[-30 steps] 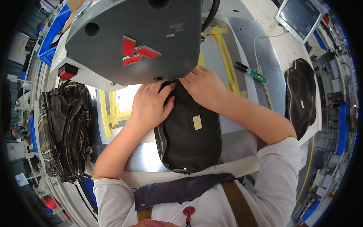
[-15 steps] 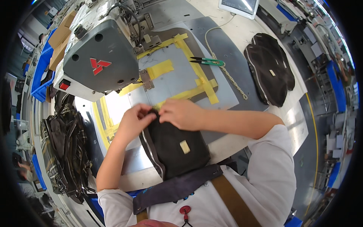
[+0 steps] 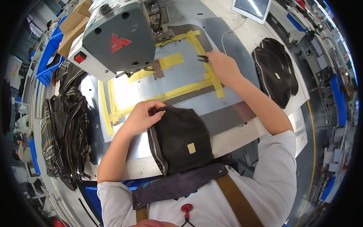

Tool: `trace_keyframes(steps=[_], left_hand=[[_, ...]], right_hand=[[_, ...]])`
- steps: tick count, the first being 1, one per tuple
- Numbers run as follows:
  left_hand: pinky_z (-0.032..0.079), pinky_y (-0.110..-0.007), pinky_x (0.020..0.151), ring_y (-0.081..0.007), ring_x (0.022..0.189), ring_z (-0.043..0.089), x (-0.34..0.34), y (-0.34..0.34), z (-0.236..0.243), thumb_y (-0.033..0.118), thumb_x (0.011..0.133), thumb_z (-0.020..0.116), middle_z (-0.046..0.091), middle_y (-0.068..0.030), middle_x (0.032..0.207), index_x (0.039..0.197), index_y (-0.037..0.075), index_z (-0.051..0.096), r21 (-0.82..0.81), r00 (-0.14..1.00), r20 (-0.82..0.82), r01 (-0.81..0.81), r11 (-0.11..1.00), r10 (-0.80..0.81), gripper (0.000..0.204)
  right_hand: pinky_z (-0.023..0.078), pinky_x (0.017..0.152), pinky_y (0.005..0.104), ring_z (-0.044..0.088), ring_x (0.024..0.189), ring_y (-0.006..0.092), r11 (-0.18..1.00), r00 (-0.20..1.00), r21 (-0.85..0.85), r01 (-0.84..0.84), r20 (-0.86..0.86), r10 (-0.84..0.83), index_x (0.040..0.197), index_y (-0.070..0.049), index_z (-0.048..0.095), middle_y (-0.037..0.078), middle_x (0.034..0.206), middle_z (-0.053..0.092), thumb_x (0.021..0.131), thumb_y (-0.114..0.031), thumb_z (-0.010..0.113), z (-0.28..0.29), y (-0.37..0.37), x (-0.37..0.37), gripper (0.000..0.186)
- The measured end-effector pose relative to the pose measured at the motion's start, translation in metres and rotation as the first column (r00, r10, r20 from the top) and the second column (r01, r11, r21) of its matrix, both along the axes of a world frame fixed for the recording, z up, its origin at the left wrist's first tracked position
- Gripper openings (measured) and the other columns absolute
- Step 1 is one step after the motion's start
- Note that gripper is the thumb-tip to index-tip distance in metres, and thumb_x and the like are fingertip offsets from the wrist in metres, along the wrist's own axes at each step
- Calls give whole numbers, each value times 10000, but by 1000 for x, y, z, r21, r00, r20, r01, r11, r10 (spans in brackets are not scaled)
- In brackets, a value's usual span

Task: The person aligns a zipper on a dark fabric bag and sews it using an industrial sewing machine. They guide the bag under the needle, stitch along the zipper, and then inspect the seam and interior lining.

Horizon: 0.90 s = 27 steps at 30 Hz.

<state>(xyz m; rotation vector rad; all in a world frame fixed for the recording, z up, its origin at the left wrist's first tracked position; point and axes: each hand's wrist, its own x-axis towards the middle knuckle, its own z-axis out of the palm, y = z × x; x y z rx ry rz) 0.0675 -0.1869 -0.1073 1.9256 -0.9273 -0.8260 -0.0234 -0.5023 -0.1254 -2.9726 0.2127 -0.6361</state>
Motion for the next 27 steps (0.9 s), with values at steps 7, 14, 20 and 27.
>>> trace_keyframes(steps=[7, 14, 20, 27], left_hand=[[457, -216, 649, -54, 696, 540, 10, 6, -8, 47, 827, 616, 633, -11, 791, 977, -26, 646, -52, 989, -138, 39, 998, -46, 170], [477, -253, 665, -100, 702, 578, 18, 9, -16, 84, 815, 636, 648, -56, 770, 984, -25, 647, -147, 967, -237, 63, 987, -97, 202], [457, -223, 637, -61, 678, 552, 19, 7, -10, 82, 820, 637, 640, -18, 764, 963, -3, 654, -113, 956, -278, 65, 992, -94, 167], [434, -196, 607, -32, 704, 535, 16, 8, -14, 51, 802, 698, 646, 6, 817, 930, 12, 648, -183, 966, -230, 76, 980, -118, 143]], right_hand=[[475, 626, 311, 576, 767, 188, 715, 771, -288, -637, -209, 602, 853, -81, 553, 27, 810, 524, 827, -199, 560, 49, 98, 24, 121], [444, 635, 282, 545, 743, 133, 453, 625, -456, -766, -369, 687, 828, -118, 535, -10, 765, 493, 847, -292, 584, 48, 95, 56, 182], [463, 626, 310, 578, 769, 178, 656, 658, -166, -736, -405, 636, 814, -112, 543, 13, 793, 531, 869, -325, 576, 27, 92, 52, 223], [491, 675, 342, 607, 838, 228, 917, 914, -98, -387, -176, 366, 985, -103, 621, 30, 906, 594, 854, -322, 608, 11, 81, 27, 255]])
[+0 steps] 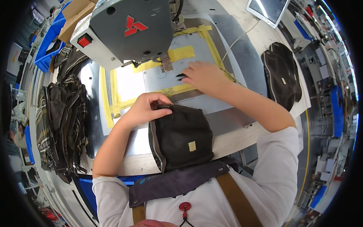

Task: The person aligns a zipper on a dark fabric bag and sews it using an industrial sewing machine. They guide the bag under the needle, stitch along the zipper, and then inspect the seam and interior lining.

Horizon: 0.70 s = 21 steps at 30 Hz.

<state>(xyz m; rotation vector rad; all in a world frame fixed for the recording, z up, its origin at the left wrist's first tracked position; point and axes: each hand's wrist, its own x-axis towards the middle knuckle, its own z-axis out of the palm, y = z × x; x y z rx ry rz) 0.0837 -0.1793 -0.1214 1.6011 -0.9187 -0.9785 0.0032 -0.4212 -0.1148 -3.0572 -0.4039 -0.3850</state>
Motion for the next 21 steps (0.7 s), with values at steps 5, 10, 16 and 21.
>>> trace_keyframes(steps=[5, 10, 16, 21], left_hand=[[462, -224, 578, -113, 674, 586, -11, -2, -3, 40, 766, 712, 625, -24, 800, 868, 48, 639, -195, 925, 321, -144, 970, 202, 125], [530, -267, 639, -205, 744, 648, -19, -7, -1, -85, 659, 716, 627, -70, 840, 803, 59, 618, -521, 662, 649, 28, 853, 375, 226], [506, -291, 549, -205, 700, 633, -20, -5, -2, 24, 634, 746, 626, -34, 832, 843, 95, 598, -588, 562, 687, 57, 807, 461, 266], [465, -293, 496, -195, 630, 604, -20, -2, -1, 75, 602, 743, 603, -23, 793, 853, 110, 613, -514, 464, 782, 104, 851, 416, 286]], right_hand=[[488, 782, 357, 607, 928, 257, 930, 986, 333, -155, 117, 122, 1070, -89, 618, 58, 1025, 628, 848, -242, 625, 28, 16, -31, 270], [511, 688, 332, 624, 822, 247, 873, 946, 399, -280, 268, 181, 996, -68, 638, 74, 973, 634, 758, -124, 678, 10, 43, -60, 248], [517, 597, 304, 620, 730, 209, 849, 776, 184, -494, 534, 335, 903, -70, 673, 68, 928, 629, 672, -83, 697, 6, 41, -61, 233], [521, 616, 302, 624, 729, 209, 837, 778, 201, -509, 524, 347, 909, -68, 675, 68, 928, 633, 673, -90, 699, 13, 39, -68, 238]])
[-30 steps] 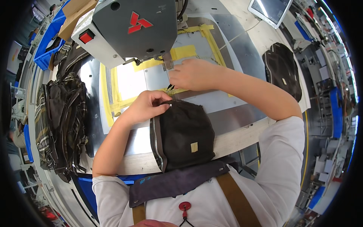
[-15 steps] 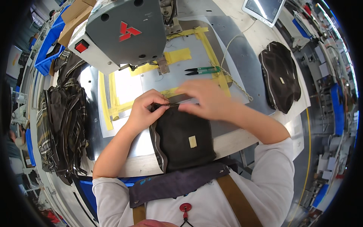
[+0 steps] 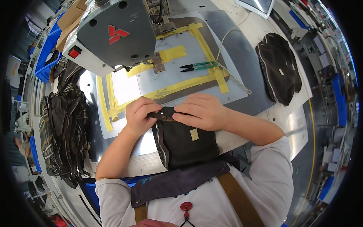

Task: The person aligns a zipper on a dark fabric bag and sews it using an industrial sewing machine. They guide the bag under the needle, stitch along the zipper, and then inspect the seam and interior lining.

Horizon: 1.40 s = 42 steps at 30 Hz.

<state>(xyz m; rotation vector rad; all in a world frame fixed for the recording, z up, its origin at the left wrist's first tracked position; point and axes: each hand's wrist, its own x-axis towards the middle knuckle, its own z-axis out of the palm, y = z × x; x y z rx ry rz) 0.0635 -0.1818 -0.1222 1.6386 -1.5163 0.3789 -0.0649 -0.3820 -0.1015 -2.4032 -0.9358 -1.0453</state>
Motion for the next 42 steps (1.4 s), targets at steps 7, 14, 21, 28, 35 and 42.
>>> trace_keyframes(steps=[7, 14, 21, 28, 35, 42], left_hand=[[409, -268, 445, -160, 569, 568, -13, 0, 3, 68, 623, 726, 580, -4, 740, 836, 117, 626, -139, 988, 148, 70, 988, -49, 240], [389, -266, 410, -158, 535, 546, -19, 0, 5, 44, 655, 728, 559, -10, 708, 837, 101, 620, -220, 980, 185, 112, 969, -71, 219], [402, -284, 460, -177, 558, 549, -19, 1, 5, 64, 630, 751, 558, -16, 720, 838, 110, 619, -257, 983, 182, 42, 966, 6, 250], [389, -310, 494, -207, 540, 514, -31, 6, 18, 360, 706, 748, 540, -33, 651, 755, 97, 587, 25, 986, -142, 97, 995, -92, 312], [413, -248, 527, -77, 572, 533, -40, 4, 10, 179, 898, 636, 565, -2, 673, 865, 35, 631, -7, 415, -908, 134, 991, -63, 148], [427, -239, 546, -92, 586, 553, -37, 6, 3, 180, 924, 604, 581, -24, 697, 866, 19, 624, 56, 528, -847, 215, 975, -68, 172]], right_hand=[[521, 627, 308, 632, 734, 208, 996, 1000, 87, 28, -15, -27, 866, -72, 672, 68, 931, 650, 703, -85, 701, 2, -3, -23, 167], [512, 616, 301, 621, 732, 213, 997, 999, 76, 19, 41, -23, 906, -60, 669, 72, 926, 633, 703, -97, 687, 4, 2, -27, 208], [462, 549, 290, 578, 661, 190, 996, 998, 64, 60, 19, -61, 896, -60, 671, 39, 824, 582, 657, -92, 689, 8, 11, -20, 242], [460, 584, 276, 576, 697, 165, 980, 962, 4, 198, 193, -195, 873, -81, 662, 12, 838, 579, 645, -114, 694, 20, 11, -8, 233], [462, 640, 298, 563, 733, 185, 988, 993, 132, 79, -95, -66, 857, -72, 626, 23, 877, 561, 739, -126, 683, 12, 22, -1, 141], [394, 609, 301, 475, 650, 171, 918, 446, 296, 265, -882, 155, 834, -44, 550, 44, 720, 513, 931, -226, 557, 35, 12, 8, 207]])
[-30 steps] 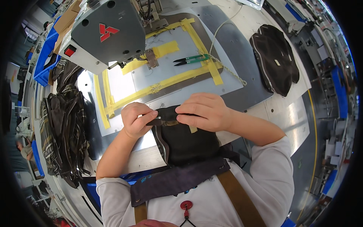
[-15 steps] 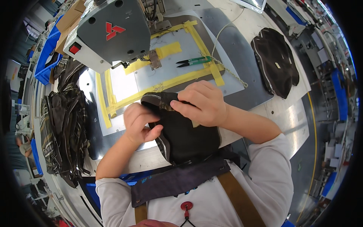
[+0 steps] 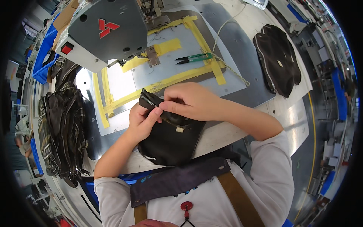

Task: The person aligns a zipper on a dark fabric bag and sews it using an industrial sewing machine. They guide the bag under the needle, stitch along the zipper, and then inspect the seam and interior lining.

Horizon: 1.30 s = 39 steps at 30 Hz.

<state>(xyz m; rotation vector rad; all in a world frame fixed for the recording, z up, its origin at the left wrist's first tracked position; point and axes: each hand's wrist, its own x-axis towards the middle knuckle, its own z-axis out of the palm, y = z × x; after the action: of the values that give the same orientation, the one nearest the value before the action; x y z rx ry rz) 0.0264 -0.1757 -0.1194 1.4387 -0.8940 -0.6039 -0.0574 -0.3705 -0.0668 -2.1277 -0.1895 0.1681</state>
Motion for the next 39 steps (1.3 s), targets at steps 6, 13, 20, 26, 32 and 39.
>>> trace_keyframes(steps=[6, 13, 20, 26, 32, 39], left_hand=[[467, -239, 591, -104, 647, 572, -1, -2, 5, 199, 945, 571, 603, -28, 784, 922, 19, 617, -76, 972, -221, 61, 995, -76, 188], [483, -242, 636, -102, 707, 560, -2, 0, -1, 221, 952, 558, 596, -28, 873, 1006, 31, 598, -159, 826, -532, 115, 981, -183, 201], [463, -245, 743, -77, 792, 551, 4, -5, 3, 222, 947, 573, 605, -1, 908, 1030, 44, 604, -100, 855, -497, 110, 989, -146, 199], [443, -238, 799, -66, 868, 552, 4, -5, 0, 168, 926, 595, 623, 5, 965, 1018, 50, 619, -68, 840, -536, 63, 996, -90, 151], [431, -260, 851, -78, 931, 552, -12, -1, -4, 162, 929, 577, 621, -1, 990, 1046, 43, 614, -161, 724, -680, 6, 987, -115, 171], [421, -254, 855, -71, 942, 525, -8, -4, -3, 203, 965, 536, 603, 1, 1002, 1062, 37, 593, -163, 842, -518, 72, 984, -148, 200]], right_hand=[[390, 608, 308, 479, 662, 116, 926, 1000, 376, -20, 12, 16, 765, -38, 488, 48, 713, 543, 974, -276, 503, -24, 5, -1, 317], [436, 690, 231, 518, 788, 58, 647, 995, 761, -38, -29, 93, 814, -65, 473, -9, 754, 543, 1008, -288, 448, -29, 14, -4, 297], [414, 635, 281, 499, 695, 142, 870, 998, 493, 3, 47, -30, 794, -43, 472, 57, 728, 532, 982, -233, 483, -33, 16, -3, 268], [364, 585, 328, 424, 625, 210, 919, 977, 392, 48, 173, -125, 771, -33, 461, 87, 694, 468, 935, -176, 531, -44, 21, -6, 228], [367, 582, 340, 433, 626, 249, 941, 943, 338, -19, 320, -96, 776, -43, 461, 76, 712, 466, 912, -151, 553, -56, 26, -11, 196], [377, 596, 345, 449, 651, 262, 939, 927, 341, -49, 365, -84, 815, -47, 470, 75, 746, 479, 913, -157, 546, -51, 22, -9, 166]])
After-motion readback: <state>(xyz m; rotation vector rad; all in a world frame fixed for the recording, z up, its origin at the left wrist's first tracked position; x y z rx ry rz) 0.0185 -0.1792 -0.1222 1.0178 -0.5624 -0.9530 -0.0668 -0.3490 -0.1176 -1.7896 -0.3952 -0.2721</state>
